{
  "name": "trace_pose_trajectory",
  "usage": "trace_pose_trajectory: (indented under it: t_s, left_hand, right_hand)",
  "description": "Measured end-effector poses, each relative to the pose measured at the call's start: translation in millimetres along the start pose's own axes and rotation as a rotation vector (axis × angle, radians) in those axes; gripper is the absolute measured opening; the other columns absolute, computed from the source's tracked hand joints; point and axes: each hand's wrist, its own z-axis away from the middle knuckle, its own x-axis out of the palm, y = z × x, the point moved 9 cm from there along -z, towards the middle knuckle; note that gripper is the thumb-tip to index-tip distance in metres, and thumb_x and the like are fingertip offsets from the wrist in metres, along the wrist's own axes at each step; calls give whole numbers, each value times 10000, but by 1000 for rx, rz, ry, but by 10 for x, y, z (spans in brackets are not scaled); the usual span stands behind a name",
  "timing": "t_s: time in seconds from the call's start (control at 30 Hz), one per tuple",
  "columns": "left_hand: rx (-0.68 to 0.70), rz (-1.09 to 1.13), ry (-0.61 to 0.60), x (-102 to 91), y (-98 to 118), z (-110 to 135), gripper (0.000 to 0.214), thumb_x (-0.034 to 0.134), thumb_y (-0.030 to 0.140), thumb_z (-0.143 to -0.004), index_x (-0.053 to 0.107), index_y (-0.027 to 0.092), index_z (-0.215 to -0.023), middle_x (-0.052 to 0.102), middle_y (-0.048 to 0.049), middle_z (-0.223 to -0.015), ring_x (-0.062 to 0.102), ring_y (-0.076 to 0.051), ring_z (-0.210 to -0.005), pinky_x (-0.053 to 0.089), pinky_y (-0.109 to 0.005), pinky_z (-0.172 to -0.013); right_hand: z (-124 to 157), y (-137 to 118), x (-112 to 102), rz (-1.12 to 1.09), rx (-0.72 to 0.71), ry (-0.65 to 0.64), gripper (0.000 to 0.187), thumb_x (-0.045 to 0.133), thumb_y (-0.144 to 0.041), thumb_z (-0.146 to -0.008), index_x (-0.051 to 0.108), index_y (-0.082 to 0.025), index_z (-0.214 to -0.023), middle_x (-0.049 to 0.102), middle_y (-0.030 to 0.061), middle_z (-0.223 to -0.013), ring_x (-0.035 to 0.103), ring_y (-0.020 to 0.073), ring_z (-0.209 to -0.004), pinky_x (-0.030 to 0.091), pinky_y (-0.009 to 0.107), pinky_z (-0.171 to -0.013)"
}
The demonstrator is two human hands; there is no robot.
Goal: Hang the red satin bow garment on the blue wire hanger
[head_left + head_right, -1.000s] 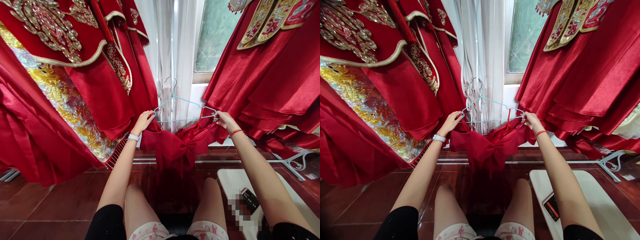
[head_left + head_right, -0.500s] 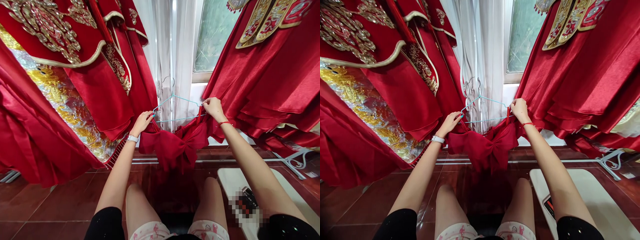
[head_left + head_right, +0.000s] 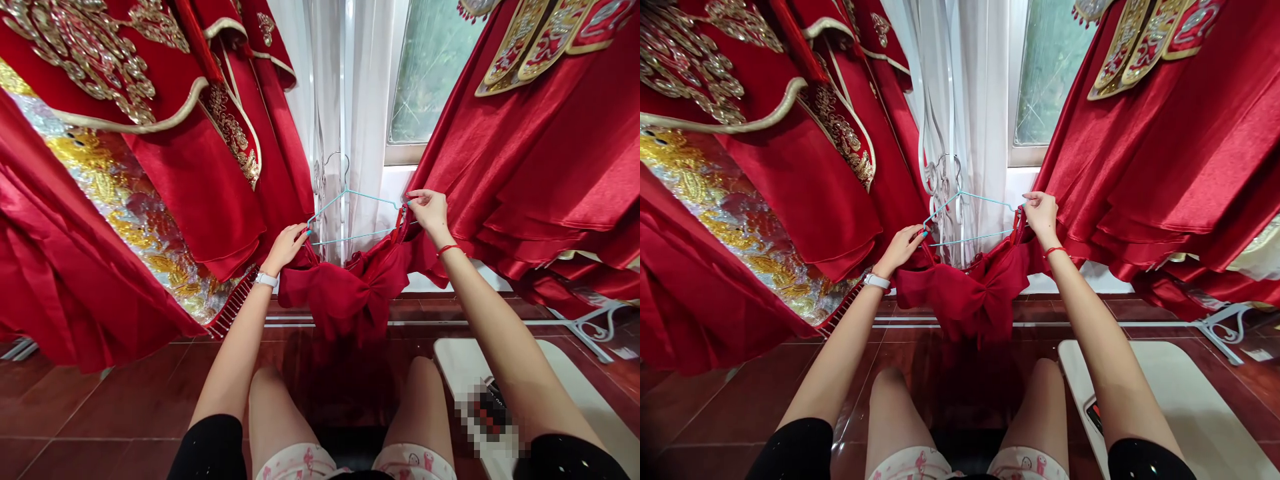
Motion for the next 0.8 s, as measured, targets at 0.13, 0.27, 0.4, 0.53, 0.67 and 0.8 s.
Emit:
trace_pose_trajectory:
  t_s: [0.13,0.27,0.4,0.53,0.67,0.8]
  left_hand:
    - [-7,-11,11,-28,-34,-3,402,434,428,-1000,678,172,-1192,705,-132,-1181,621,-268,-1107,454,-410,-1048]
    - [-5,-4,4,0,-36,-10,397,432,416,-1001,670,185,-1219,693,-119,-1157,602,-270,-1087,433,-427,-1053]
    - [-68,16,38,-15,-50,-7,395,428,399,-1013,632,245,-1313,658,-106,-1175,569,-287,-1129,393,-463,-1074]
    - [-158,80,223,-185,-169,209,428,512,345,-981,536,277,-1403,610,-104,-1274,523,-287,-1236,338,-474,-1137]
    - [-403,115,416,-300,-476,783,511,678,321,-846,528,268,-1332,614,-86,-1162,567,-254,-1111,444,-418,-1023]
    - [-594,152,398,-267,-624,1160,435,705,364,-784,569,232,-1176,588,-2,-860,577,-178,-800,468,-307,-772]
  right_hand:
    - [56,-171,53,151,-162,-112,274,550,-131,-751,763,-159,-922,708,59,-782,638,207,-714,533,355,-774]
    - [175,-245,27,376,-357,-120,268,612,-277,-839,753,-211,-1058,712,103,-989,630,299,-967,493,451,-914]
    - [342,-151,245,360,-426,-175,406,569,-426,-924,653,-253,-1282,677,112,-1127,568,330,-1077,411,534,-1014]
    - [421,-27,338,343,-368,-70,372,496,-498,-965,658,-247,-1186,646,116,-1028,530,336,-1052,389,551,-986]
    - [433,7,400,368,-367,-38,330,436,-445,-991,662,-244,-1122,621,130,-985,507,351,-1049,395,549,-943]
    - [424,29,462,410,-381,-41,304,441,-319,-965,657,-243,-1165,610,143,-1017,477,368,-1087,379,555,-949]
